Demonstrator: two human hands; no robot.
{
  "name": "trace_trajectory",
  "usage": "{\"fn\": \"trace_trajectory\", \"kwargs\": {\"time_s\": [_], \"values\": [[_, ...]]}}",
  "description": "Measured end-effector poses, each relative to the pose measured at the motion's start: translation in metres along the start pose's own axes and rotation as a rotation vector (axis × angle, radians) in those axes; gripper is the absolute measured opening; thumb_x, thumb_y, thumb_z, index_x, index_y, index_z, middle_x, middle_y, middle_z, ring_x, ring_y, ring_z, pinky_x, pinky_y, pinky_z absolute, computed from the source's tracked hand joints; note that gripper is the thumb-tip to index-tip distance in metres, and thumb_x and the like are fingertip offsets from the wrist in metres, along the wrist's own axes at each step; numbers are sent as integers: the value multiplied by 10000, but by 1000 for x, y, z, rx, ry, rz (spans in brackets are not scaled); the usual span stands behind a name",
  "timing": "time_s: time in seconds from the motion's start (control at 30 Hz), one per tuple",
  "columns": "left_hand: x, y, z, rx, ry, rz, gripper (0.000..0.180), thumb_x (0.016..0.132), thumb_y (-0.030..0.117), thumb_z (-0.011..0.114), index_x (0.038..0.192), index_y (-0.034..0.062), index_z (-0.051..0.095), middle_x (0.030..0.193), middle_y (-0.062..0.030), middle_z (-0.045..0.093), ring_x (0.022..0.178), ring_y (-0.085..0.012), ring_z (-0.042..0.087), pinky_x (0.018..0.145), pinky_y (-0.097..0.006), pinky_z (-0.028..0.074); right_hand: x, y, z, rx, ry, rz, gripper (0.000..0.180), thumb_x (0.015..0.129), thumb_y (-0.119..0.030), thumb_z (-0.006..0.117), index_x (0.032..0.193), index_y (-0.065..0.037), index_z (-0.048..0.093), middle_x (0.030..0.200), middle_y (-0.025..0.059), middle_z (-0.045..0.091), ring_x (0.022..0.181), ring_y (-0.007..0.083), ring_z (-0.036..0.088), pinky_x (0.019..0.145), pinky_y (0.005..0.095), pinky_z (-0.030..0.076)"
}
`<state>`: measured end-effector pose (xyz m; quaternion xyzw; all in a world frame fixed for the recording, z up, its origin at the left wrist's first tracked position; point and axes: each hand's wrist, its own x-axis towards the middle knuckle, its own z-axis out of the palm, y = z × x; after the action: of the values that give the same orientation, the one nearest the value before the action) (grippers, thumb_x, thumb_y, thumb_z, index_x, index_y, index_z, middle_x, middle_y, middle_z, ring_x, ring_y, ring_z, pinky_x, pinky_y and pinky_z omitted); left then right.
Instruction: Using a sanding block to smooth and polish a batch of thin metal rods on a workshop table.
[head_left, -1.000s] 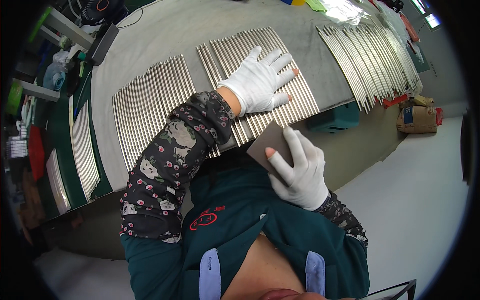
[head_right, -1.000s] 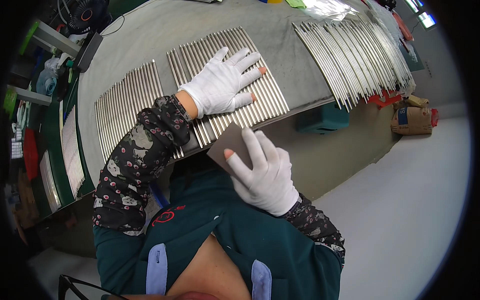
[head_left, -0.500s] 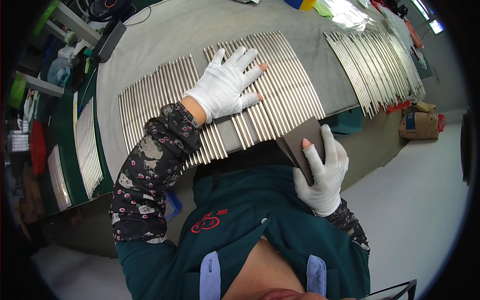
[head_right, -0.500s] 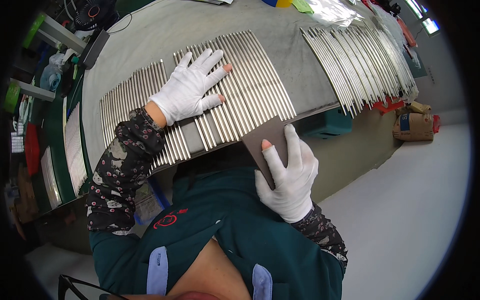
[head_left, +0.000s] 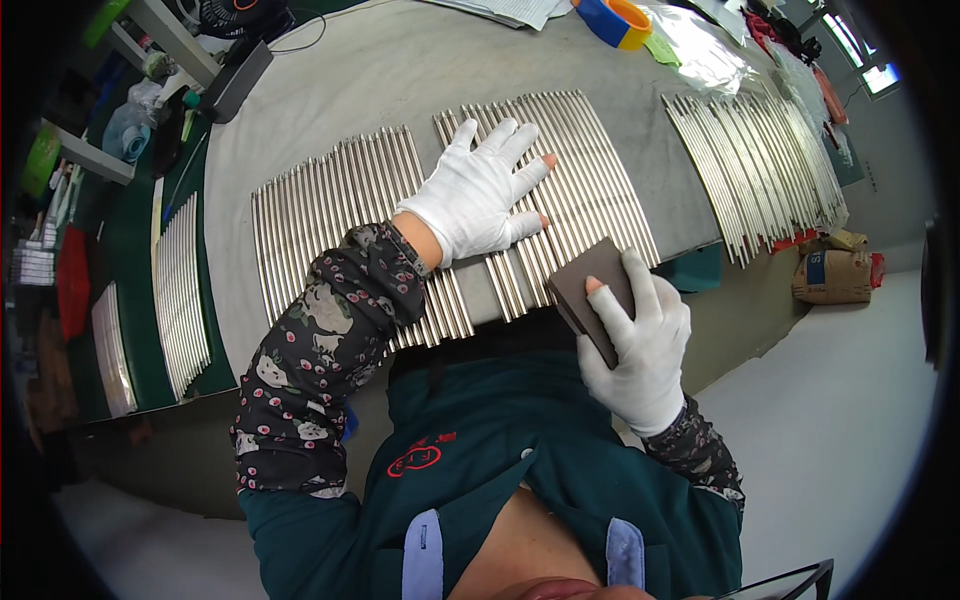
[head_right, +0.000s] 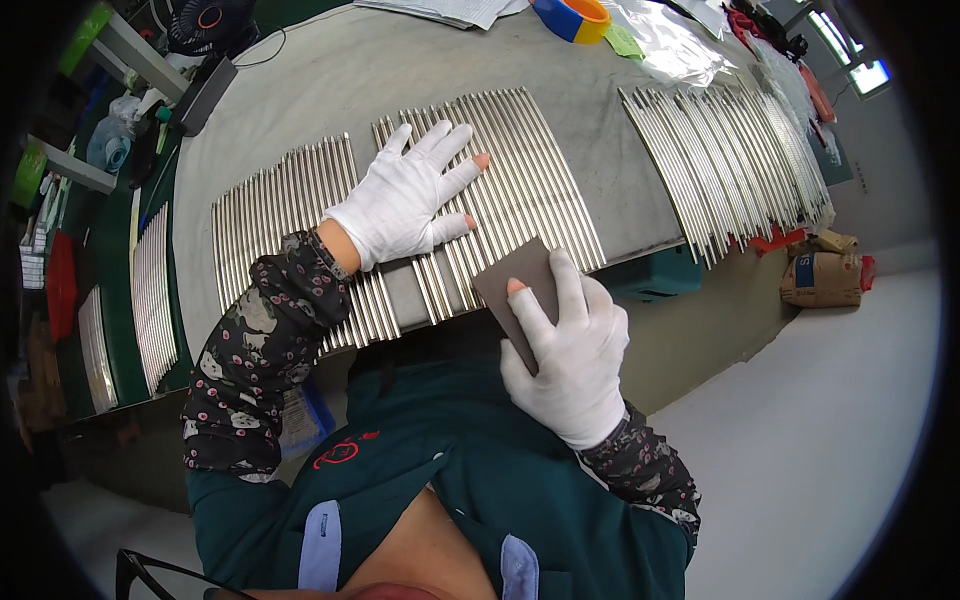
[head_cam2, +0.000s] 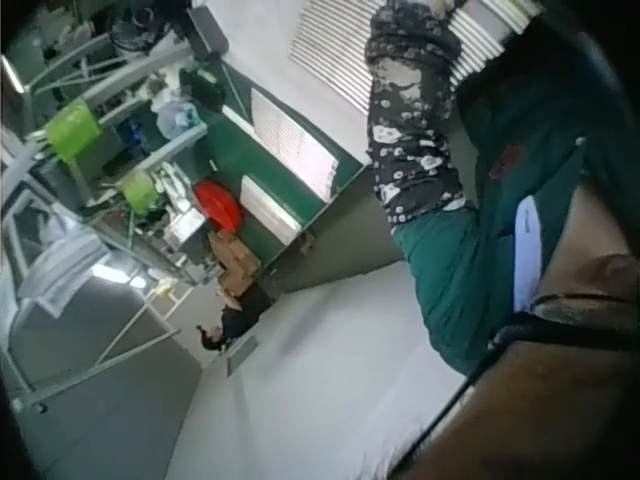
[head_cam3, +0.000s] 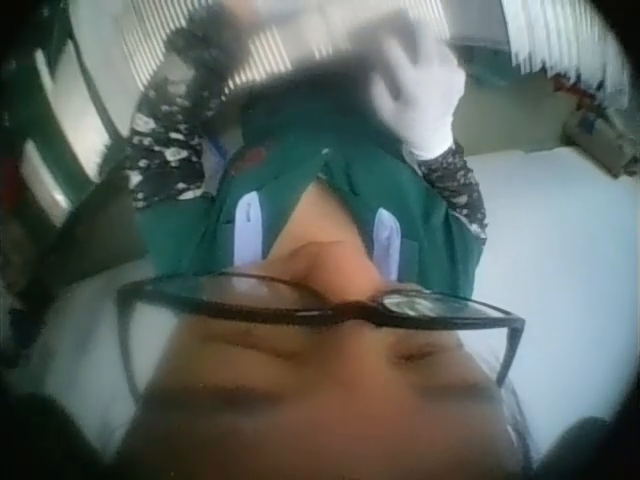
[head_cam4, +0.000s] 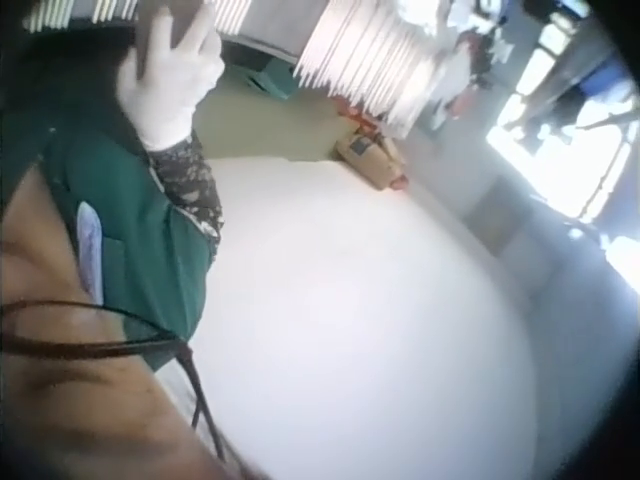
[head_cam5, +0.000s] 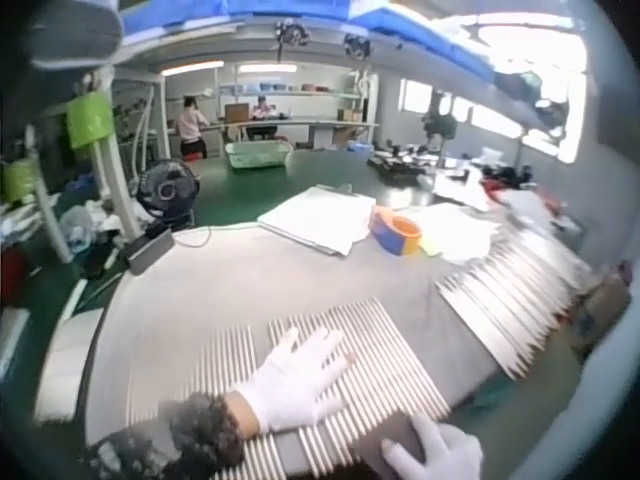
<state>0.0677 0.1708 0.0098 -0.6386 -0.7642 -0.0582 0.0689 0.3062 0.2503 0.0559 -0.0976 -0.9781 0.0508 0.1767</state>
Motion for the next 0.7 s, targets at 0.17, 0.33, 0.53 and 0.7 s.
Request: {"fn": "trace_trajectory", "kwargs": {"time_s": [0.17, 0.33, 0.53, 0.7], "values": [[5, 13, -5, -21, -31, -18, 704, 924, 565, 418, 1430, 76, 393, 1476, -207, 347, 1382, -372, 309, 1112, -564, 232, -19, 18, -10, 31, 117, 44, 631, 615, -84, 698, 1229, -122, 557, 1349, 230, 459, 1083, 352, 507, 917, 431, 384], [-12, -3, -16, -287, 114, 129, 757, 935, 613, 360, 1473, 83, 313, 1518, -209, 283, 1420, -395, 231, 1144, -563, 165, -15, 36, -6, 25, 171, 52, 682, 663, -79, 654, 1322, -160, 502, 1395, 227, 422, 1129, 350, 470, 967, 456, 359], [-114, -73, -47, -124, 77, -15, 778, 932, 671, 265, 1503, 143, 265, 1534, -195, 262, 1398, -396, 282, 1127, -556, 221, -6, 54, -9, 22, 268, 70, 597, 702, -76, 635, 1291, -64, 540, 1390, 240, 447, 1147, 363, 476, 977, 451, 378], [-129, -62, -30, 50, -75, -33, 754, 945, 641, 275, 1515, 149, 230, 1523, -204, 279, 1389, -398, 297, 1128, -560, 212, 2, 60, -3, 50, 256, 35, 588, 700, -70, 630, 1282, -59, 550, 1386, 237, 452, 1156, 360, 482, 974, 449, 386]]}}
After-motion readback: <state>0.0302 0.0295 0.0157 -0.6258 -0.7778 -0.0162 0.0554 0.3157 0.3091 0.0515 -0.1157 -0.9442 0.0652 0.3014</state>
